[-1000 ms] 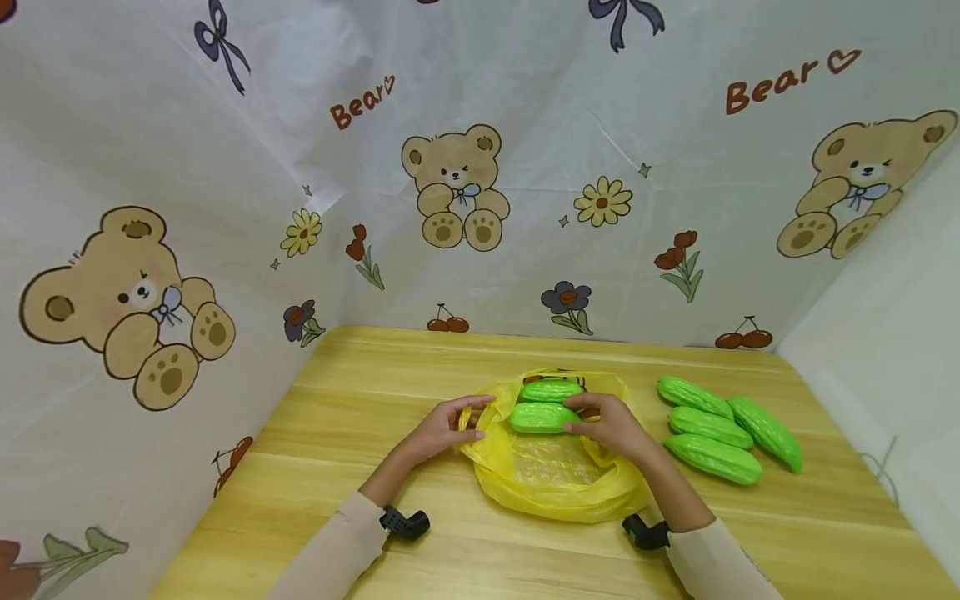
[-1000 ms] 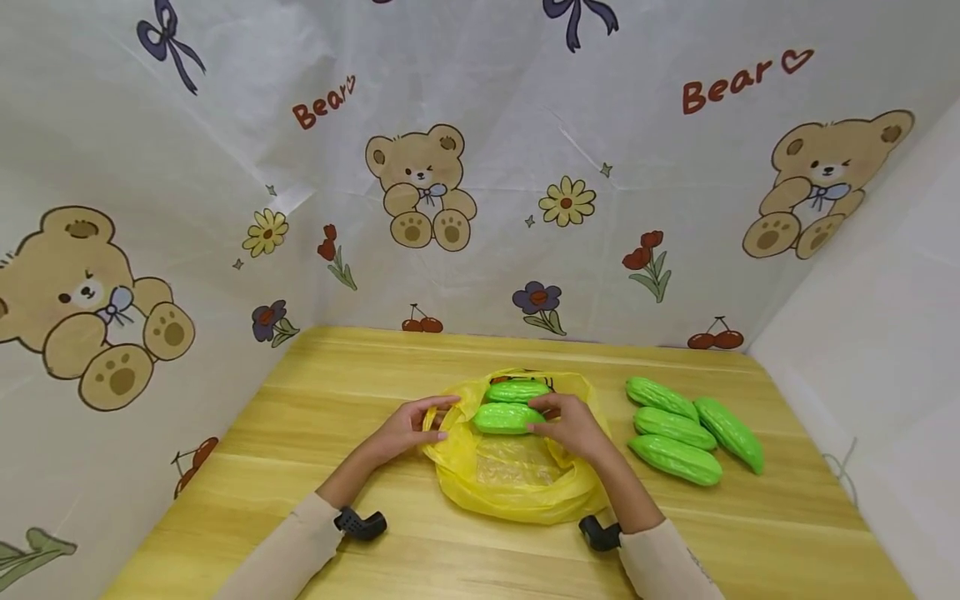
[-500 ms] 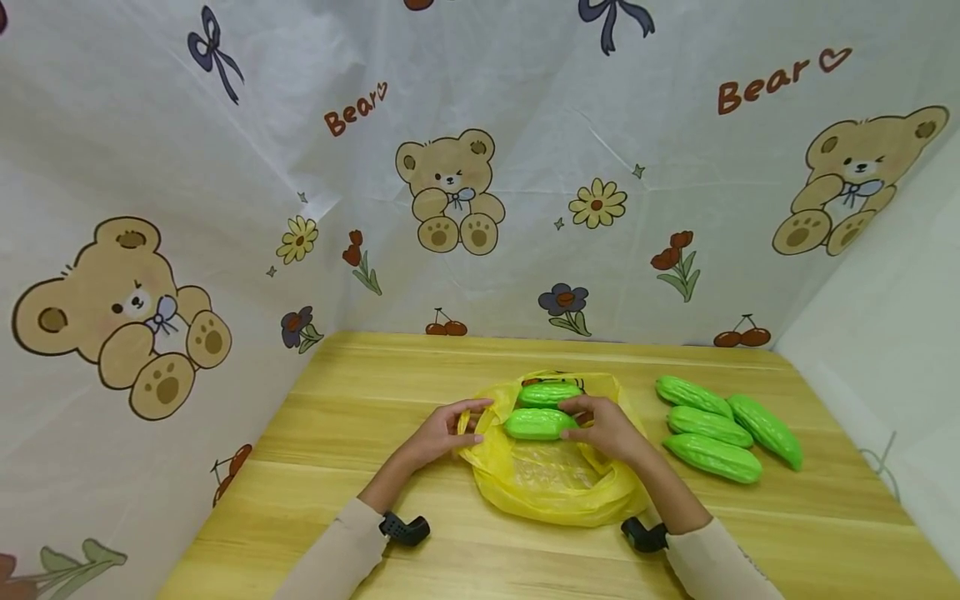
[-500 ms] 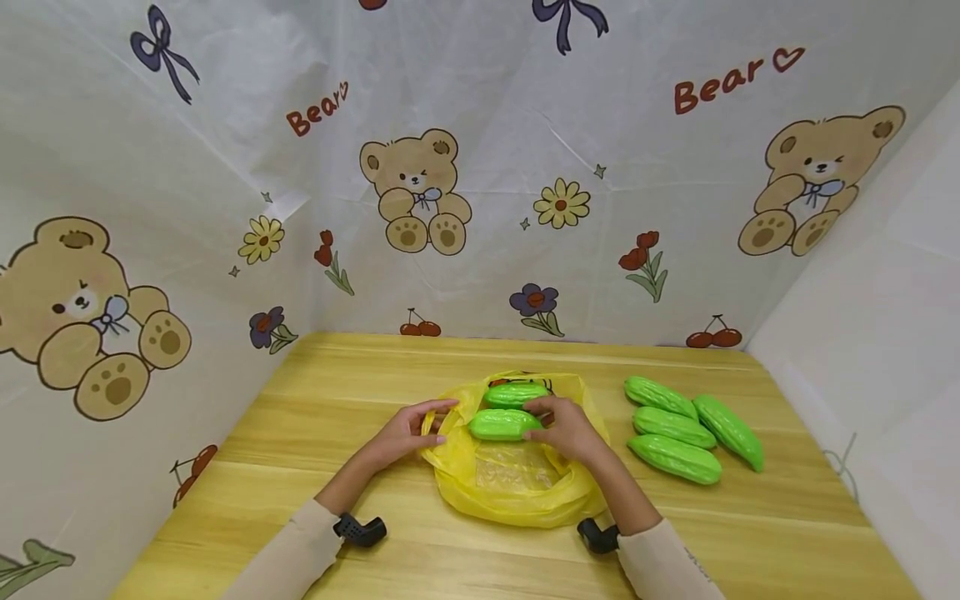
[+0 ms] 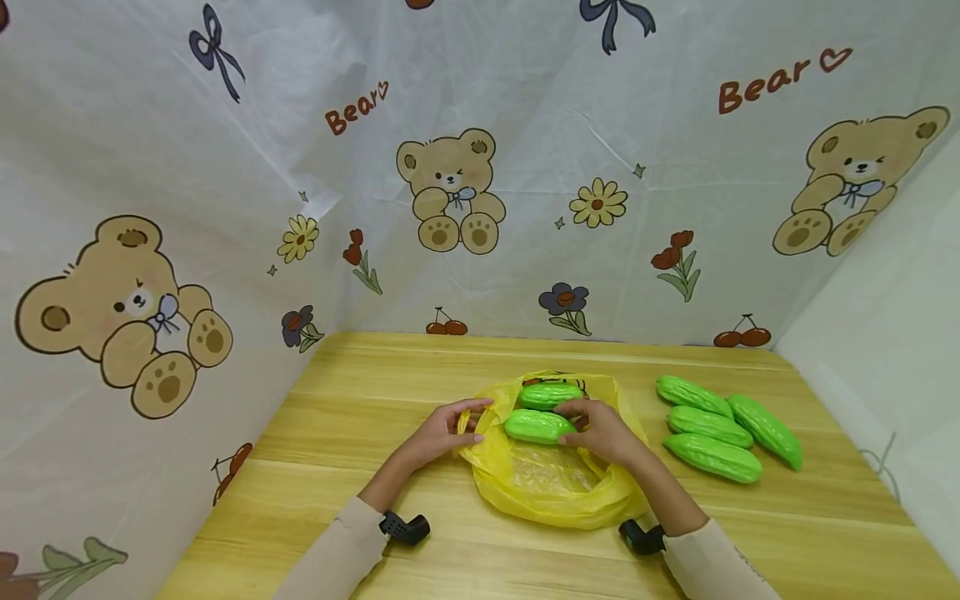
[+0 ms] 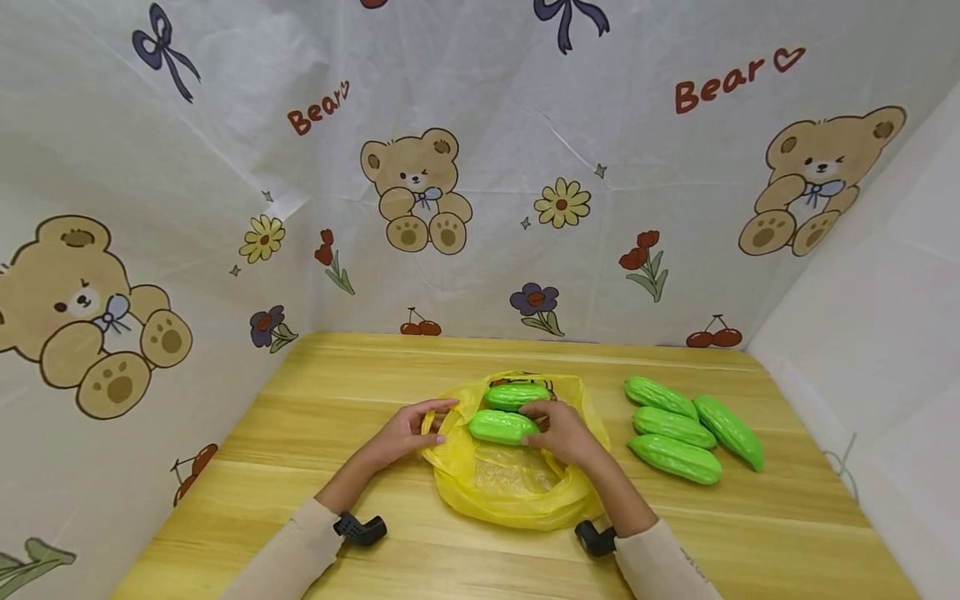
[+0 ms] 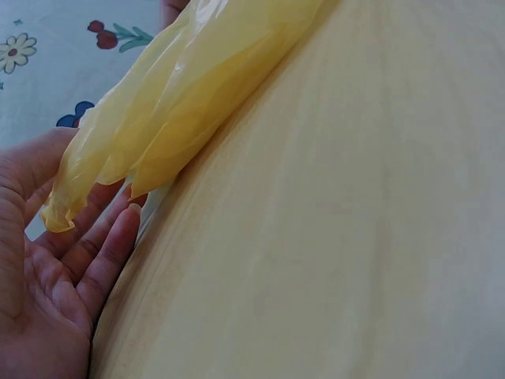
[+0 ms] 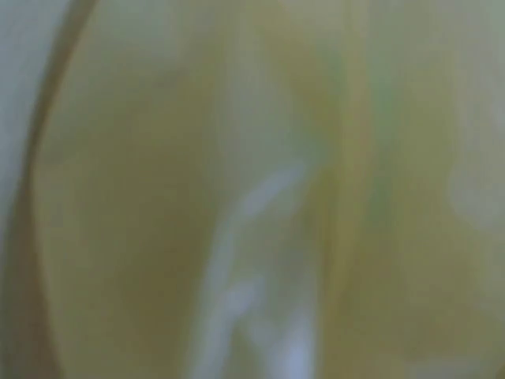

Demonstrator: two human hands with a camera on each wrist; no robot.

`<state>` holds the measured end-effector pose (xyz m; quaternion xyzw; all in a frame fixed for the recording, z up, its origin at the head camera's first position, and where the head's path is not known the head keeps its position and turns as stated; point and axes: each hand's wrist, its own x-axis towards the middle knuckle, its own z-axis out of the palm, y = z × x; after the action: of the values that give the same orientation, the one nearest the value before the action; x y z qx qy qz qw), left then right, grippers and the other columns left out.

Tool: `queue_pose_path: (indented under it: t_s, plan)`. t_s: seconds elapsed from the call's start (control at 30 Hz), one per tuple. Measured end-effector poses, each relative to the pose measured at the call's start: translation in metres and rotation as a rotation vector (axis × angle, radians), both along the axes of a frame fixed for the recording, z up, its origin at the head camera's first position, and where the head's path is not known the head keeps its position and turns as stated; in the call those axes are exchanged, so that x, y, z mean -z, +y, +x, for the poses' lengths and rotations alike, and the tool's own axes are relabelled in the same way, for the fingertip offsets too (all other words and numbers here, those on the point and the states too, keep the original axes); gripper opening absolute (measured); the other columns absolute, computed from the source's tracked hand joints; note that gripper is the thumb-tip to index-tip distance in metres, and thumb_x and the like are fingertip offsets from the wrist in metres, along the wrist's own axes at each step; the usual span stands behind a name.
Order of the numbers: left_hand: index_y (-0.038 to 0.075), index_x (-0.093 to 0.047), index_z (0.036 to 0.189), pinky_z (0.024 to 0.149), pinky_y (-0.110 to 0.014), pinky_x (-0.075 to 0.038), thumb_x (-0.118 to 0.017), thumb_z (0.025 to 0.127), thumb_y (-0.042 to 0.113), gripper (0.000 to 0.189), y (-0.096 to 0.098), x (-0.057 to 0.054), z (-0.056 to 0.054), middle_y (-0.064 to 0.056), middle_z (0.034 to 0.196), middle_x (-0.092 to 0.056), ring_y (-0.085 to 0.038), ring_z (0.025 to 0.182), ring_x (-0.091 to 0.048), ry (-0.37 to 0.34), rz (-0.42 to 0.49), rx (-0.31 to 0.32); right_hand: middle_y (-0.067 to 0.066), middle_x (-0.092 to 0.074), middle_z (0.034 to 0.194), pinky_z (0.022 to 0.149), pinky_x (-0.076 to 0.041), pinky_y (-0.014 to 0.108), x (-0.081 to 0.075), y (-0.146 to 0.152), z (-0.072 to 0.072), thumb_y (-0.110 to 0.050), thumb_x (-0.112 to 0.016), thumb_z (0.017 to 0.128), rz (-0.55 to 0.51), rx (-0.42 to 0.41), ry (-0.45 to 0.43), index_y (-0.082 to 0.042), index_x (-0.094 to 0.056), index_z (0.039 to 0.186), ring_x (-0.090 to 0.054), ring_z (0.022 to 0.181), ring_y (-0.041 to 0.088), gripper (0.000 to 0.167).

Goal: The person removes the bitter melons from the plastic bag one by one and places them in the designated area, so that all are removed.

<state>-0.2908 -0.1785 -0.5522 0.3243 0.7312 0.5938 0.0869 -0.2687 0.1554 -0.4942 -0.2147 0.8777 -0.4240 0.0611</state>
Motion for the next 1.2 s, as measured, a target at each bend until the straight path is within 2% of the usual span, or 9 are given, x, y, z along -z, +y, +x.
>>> queue_pose_path:
  t_s: [0.2, 0.4, 0.6, 0.9, 1.2]
  plan:
    - [-0.002, -0.047, 0.149, 0.077, -0.023, -0.04, -0.068, 0.093, -0.005, 0.059, 0.0012, 0.0003, -0.0002, -0.022, 0.143, -0.052, -0.022, 0.101, -0.045, 0.001, 0.008, 0.001, 0.017, -0.068, 0.119, 0.084, -0.055, 0.043, 0.0018, -0.0001, -0.0008, -0.006, -0.082, 0.085, 0.018, -0.007, 0.004, 0.003, -0.067, 0.126, -0.065, 0.097, 0.03, 0.045]
    - [0.007, -0.05, 0.149, 0.072, -0.023, -0.041, -0.07, 0.095, 0.002, 0.058, 0.0008, 0.0022, -0.0002, -0.013, 0.144, -0.054, -0.019, 0.107, -0.047, -0.02, -0.011, -0.012, 0.015, -0.069, 0.117, 0.084, -0.055, 0.043, 0.0029, -0.0011, -0.0001, -0.009, -0.083, 0.084, 0.016, -0.007, 0.003, 0.003, -0.068, 0.125, -0.065, 0.097, 0.029, 0.045]
    - [0.01, -0.052, 0.149, 0.07, -0.023, -0.041, -0.072, 0.095, 0.007, 0.057, 0.0007, 0.0011, 0.0016, -0.011, 0.142, -0.056, -0.021, 0.108, -0.047, -0.012, -0.008, -0.011, 0.016, -0.068, 0.118, 0.085, -0.055, 0.045, 0.0032, -0.0023, 0.0016, -0.009, -0.083, 0.084, 0.036, -0.024, 0.019, 0.004, -0.067, 0.127, -0.065, 0.099, 0.031, 0.048]
    - [0.005, -0.05, 0.15, 0.078, -0.024, -0.041, -0.07, 0.095, 0.004, 0.058, 0.0005, 0.0005, -0.0007, -0.015, 0.146, -0.053, -0.019, 0.111, -0.047, -0.005, -0.006, -0.006, 0.013, -0.068, 0.12, 0.087, -0.054, 0.047, 0.0025, -0.0025, -0.001, -0.009, -0.084, 0.083, 0.068, -0.034, 0.004, -0.001, -0.067, 0.129, -0.065, 0.099, 0.028, 0.049]
    - [0.01, -0.051, 0.15, 0.074, -0.024, -0.041, -0.072, 0.095, 0.008, 0.059, 0.0002, -0.0003, -0.0001, -0.01, 0.147, -0.053, -0.021, 0.112, -0.047, -0.018, -0.006, -0.004, 0.014, -0.068, 0.121, 0.086, -0.054, 0.046, 0.0012, -0.002, 0.0, -0.012, -0.083, 0.085, 0.068, -0.042, 0.0, 0.0, -0.066, 0.131, -0.065, 0.099, 0.028, 0.05]
